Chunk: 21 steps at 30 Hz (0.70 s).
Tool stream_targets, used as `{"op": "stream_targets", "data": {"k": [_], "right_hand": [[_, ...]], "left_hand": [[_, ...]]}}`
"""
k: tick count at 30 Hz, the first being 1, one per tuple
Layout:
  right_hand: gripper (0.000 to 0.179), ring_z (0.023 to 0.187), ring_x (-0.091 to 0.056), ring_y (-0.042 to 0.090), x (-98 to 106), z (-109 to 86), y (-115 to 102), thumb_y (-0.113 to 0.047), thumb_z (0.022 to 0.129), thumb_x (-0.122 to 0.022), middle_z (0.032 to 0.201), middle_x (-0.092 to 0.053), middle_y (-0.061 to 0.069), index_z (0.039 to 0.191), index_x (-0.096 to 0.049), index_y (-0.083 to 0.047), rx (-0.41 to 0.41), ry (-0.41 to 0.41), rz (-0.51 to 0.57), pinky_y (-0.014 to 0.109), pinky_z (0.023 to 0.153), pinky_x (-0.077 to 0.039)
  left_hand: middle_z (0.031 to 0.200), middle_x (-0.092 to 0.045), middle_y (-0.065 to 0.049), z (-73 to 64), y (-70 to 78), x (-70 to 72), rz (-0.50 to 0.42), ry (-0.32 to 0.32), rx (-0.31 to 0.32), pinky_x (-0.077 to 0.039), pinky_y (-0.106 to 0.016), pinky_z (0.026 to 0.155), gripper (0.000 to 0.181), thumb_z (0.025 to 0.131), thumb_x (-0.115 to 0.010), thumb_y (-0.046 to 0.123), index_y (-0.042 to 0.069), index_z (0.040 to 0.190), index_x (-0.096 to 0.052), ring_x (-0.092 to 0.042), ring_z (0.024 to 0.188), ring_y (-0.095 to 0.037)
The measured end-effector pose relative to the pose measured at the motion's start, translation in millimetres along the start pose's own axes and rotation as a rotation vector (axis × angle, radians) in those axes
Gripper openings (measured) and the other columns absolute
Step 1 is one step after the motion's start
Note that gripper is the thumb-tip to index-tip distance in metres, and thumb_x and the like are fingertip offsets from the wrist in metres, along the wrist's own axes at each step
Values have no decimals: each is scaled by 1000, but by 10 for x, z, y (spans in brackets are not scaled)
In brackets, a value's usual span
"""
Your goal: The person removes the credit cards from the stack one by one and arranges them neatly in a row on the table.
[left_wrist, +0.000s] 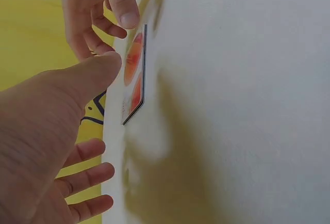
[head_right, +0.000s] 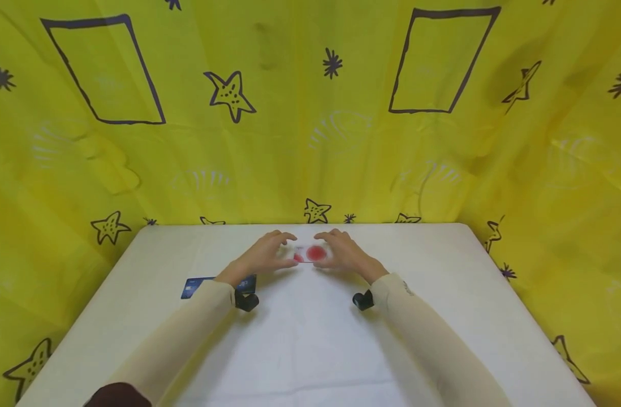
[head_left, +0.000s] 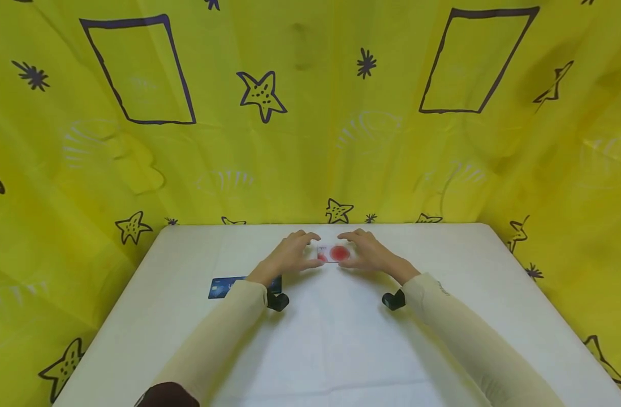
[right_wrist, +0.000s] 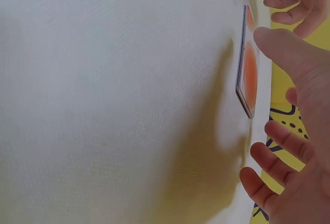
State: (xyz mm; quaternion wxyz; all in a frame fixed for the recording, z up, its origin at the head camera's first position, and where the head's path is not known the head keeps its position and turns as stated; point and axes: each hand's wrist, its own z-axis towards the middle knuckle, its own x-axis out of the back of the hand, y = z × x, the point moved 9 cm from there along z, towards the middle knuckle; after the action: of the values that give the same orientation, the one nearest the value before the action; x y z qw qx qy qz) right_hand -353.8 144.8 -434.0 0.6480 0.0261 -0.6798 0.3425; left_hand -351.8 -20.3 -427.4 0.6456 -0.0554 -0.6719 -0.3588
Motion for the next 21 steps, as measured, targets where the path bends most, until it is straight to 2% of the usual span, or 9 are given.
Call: {"op": "stream_targets", "data": {"k": [6,13,21], "right_hand": [[66,110,-53,36,-40,13,97,-32,84,-84,120,-58,19,141,-58,-10,-47,-2,52,53,94,-46],[63,114,-51,36,-77,7,158,-32,85,-84,123,-57,19,140,-59,-10,-84,-28,78,53,95,-46],[59,115,-51,35,-79,-1,187,-32,85,-84,125,-58,18,135,-63,-11,-93,-37,85,53,97,-46]], "left_hand": [[119,-62,-11,91,-24,-86,9,-27,39,-46,-46,96,64,90,-78,44,13,142,-58,-58,109,-26],[114,-62,-9,123,-78,-116,7,-53,85,-45,-45,96,64,90,-77,44,15,144,-57,-56,106,-25],[115,-62,-8,154,-109,-151,6,-86,93,-46,-43,95,64,89,-78,45,16,143,-59,-56,106,-23]]}}
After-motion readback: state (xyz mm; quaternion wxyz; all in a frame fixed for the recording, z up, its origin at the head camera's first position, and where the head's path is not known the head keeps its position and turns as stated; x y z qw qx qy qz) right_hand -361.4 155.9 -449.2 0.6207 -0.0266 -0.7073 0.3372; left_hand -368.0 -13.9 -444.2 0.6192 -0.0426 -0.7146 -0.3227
